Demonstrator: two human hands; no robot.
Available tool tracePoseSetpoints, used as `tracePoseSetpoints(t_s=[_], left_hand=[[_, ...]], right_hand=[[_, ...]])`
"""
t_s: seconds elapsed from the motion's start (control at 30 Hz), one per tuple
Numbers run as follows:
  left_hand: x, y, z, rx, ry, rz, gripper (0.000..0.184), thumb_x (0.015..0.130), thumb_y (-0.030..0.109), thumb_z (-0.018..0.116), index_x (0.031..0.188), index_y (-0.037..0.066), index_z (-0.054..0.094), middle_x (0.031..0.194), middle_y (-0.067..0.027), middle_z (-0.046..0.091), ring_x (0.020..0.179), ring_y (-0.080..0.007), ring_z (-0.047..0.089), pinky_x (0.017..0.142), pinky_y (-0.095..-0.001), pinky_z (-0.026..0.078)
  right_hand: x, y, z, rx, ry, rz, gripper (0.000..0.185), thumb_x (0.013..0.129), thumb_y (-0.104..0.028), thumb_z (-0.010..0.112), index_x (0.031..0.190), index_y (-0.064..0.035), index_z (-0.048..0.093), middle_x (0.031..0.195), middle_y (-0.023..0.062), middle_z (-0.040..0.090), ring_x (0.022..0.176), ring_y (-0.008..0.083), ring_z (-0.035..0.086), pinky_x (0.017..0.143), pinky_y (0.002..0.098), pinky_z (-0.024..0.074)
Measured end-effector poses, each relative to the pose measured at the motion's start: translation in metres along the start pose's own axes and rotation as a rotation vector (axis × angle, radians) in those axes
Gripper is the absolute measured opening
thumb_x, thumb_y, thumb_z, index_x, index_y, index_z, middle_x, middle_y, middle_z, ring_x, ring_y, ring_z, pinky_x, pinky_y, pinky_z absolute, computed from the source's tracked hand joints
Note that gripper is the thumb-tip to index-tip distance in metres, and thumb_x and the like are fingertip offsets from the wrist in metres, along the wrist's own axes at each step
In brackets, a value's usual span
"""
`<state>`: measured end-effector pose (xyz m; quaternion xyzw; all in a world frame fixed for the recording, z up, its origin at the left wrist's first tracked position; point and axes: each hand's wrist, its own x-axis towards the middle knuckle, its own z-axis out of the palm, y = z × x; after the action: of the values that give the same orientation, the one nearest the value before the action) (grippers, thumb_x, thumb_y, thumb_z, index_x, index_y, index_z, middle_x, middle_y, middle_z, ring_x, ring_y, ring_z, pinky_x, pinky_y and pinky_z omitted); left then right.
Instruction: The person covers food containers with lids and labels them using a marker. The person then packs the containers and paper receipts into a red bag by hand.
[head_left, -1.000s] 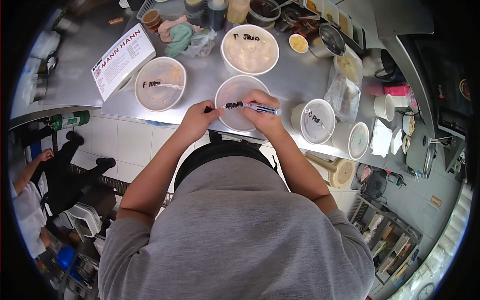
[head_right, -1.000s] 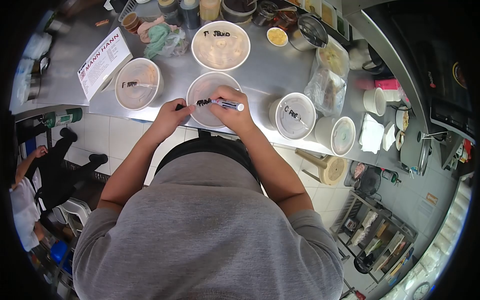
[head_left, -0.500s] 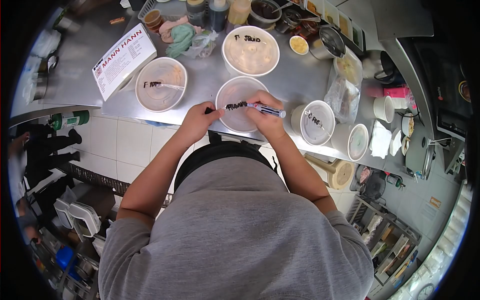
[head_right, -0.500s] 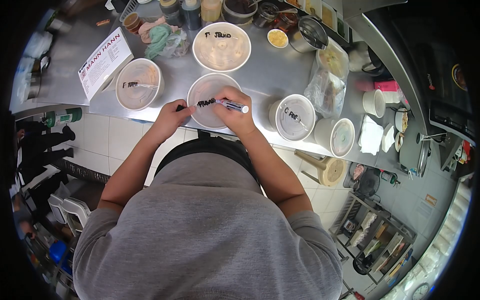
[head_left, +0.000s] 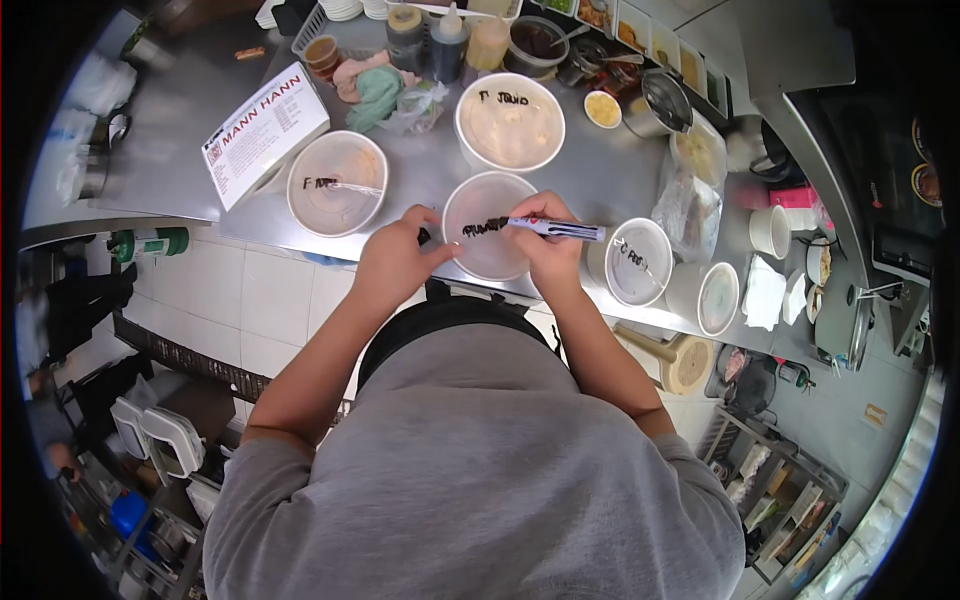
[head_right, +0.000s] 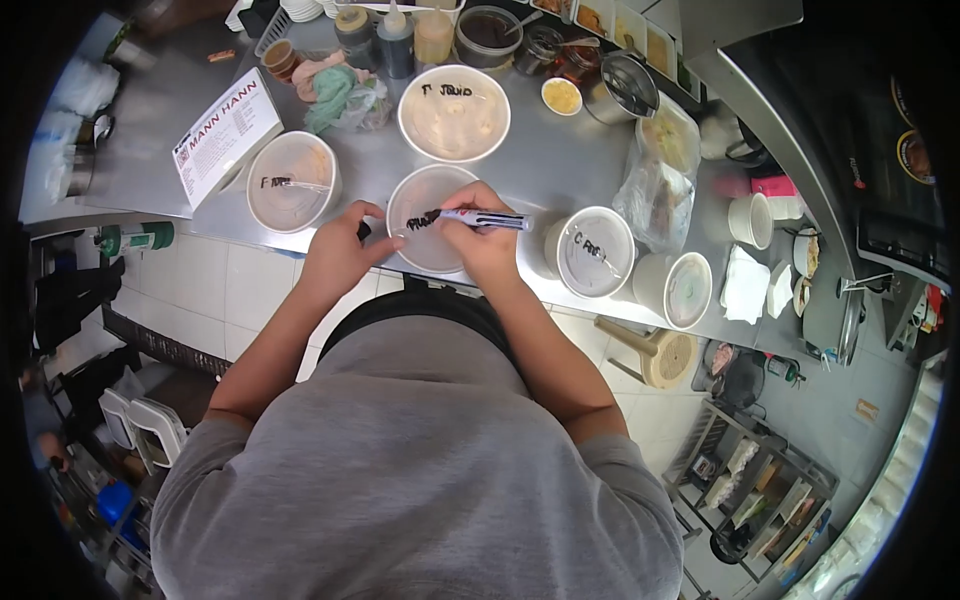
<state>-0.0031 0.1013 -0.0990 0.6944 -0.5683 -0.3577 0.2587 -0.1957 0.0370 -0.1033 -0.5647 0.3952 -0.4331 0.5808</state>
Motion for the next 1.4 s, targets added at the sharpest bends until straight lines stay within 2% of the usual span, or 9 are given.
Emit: tracePoseSetpoints(t_s=[0.13,0.2,0.5,0.63,0.77,0.83,0.9,1.13,1.4], left_hand=[[-0.001,0.019,-0.003,-0.13,-0.018,0.181,0.054,0.072,0.015,0.072,0.121,0.011,0.05,0.071,-0.0135,0.061,0.064,-0.0248,0.062,0.06,-0.0334,0.048],[0.0,0.025,-0.005,-0.267,-0.091,0.199,0.059,0.073,0.0,0.065,0.127,0.014,0.046,0.078,-0.013,0.066,0.072,-0.0166,0.065,0.065,-0.0289,0.049],[0.014,0.04,-0.02,-0.361,-0.163,0.316,0.07,0.071,-0.003,0.063,0.134,0.014,0.04,0.088,-0.0124,0.067,0.074,-0.0181,0.065,0.072,-0.0265,0.049],[0.029,0.055,-0.034,-0.344,-0.205,0.324,0.078,0.07,0.003,0.069,0.139,0.013,0.033,0.104,-0.0127,0.062,0.093,-0.0205,0.06,0.08,-0.0298,0.046],[0.048,0.069,-0.053,-0.182,-0.054,0.491,0.077,0.071,0.01,0.071,0.139,0.009,0.034,0.117,-0.0115,0.053,0.105,-0.0218,0.05,0.088,-0.0337,0.04],[0.055,0.066,-0.058,-0.168,-0.006,0.505,0.067,0.07,0.011,0.071,0.132,0.009,0.044,0.113,-0.012,0.055,0.098,-0.023,0.053,0.084,-0.0349,0.043],[0.053,0.063,-0.054,-0.212,-0.021,0.471,0.055,0.073,0.006,0.067,0.126,0.007,0.051,0.106,-0.0103,0.058,0.094,-0.0204,0.054,0.081,-0.0313,0.043],[0.043,0.083,-0.013,-0.264,-0.227,0.407,0.04,0.077,0.002,0.063,0.117,0.005,0.058,0.096,-0.0087,0.062,0.088,-0.0165,0.056,0.079,-0.0286,0.044],[0.022,0.148,0.05,-0.188,-0.372,0.457,0.034,0.081,0.005,0.062,0.115,0.006,0.059,0.091,-0.0082,0.063,0.082,-0.0162,0.058,0.079,-0.0282,0.046]], right_hand=[[-0.002,-0.032,0.018,0.071,-0.224,0.084,0.019,0.072,-0.002,0.07,0.082,-0.0054,0.055,0.078,0.0008,0.058,0.07,0.0077,0.053,0.063,0.0227,0.0431],[0.0,-0.037,0.019,-0.162,-0.288,0.015,0.022,0.071,-0.006,0.075,0.083,-0.0075,0.057,0.077,0.0004,0.058,0.068,0.0077,0.053,0.061,0.0232,0.043],[0.008,-0.047,0.029,-0.122,-0.357,0.001,0.02,0.072,-0.008,0.076,0.082,-0.0057,0.059,0.078,0.002,0.06,0.07,0.0085,0.055,0.062,0.0242,0.0442],[0.014,-0.047,0.022,-0.091,-0.28,-0.057,0.02,0.074,-0.007,0.074,0.085,-0.0057,0.057,0.084,0.0027,0.06,0.073,0.0076,0.053,0.064,0.0232,0.0431],[0.014,-0.047,-0.018,-0.046,0.121,-0.211,0.02,0.079,-0.003,0.067,0.093,-0.0057,0.052,0.093,0.0015,0.058,0.075,0.0065,0.05,0.066,0.0219,0.0413],[0.004,-0.045,-0.044,-0.059,0.226,-0.081,0.018,0.08,-0.003,0.065,0.093,-0.0054,0.052,0.091,0.0014,0.057,0.077,0.0065,0.05,0.067,0.0219,0.0414],[-0.014,-0.052,-0.066,-0.14,0.298,0.042,0.016,0.081,-0.002,0.062,0.093,-0.0049,0.052,0.091,0.0017,0.057,0.078,0.007,0.05,0.068,0.0223,0.0418],[-0.067,-0.061,-0.127,-0.326,0.519,-0.101,0.016,0.08,0.0,0.062,0.092,-0.0034,0.052,0.095,0.0055,0.058,0.082,0.0111,0.053,0.072,0.0246,0.0435],[-0.125,-0.055,-0.266,-0.727,1.179,0.018,0.018,0.087,-0.017,0.06,0.082,0.0001,0.058,0.061,0.0021,0.052,0.056,0.009,0.049,0.052,0.0245,0.0402]])
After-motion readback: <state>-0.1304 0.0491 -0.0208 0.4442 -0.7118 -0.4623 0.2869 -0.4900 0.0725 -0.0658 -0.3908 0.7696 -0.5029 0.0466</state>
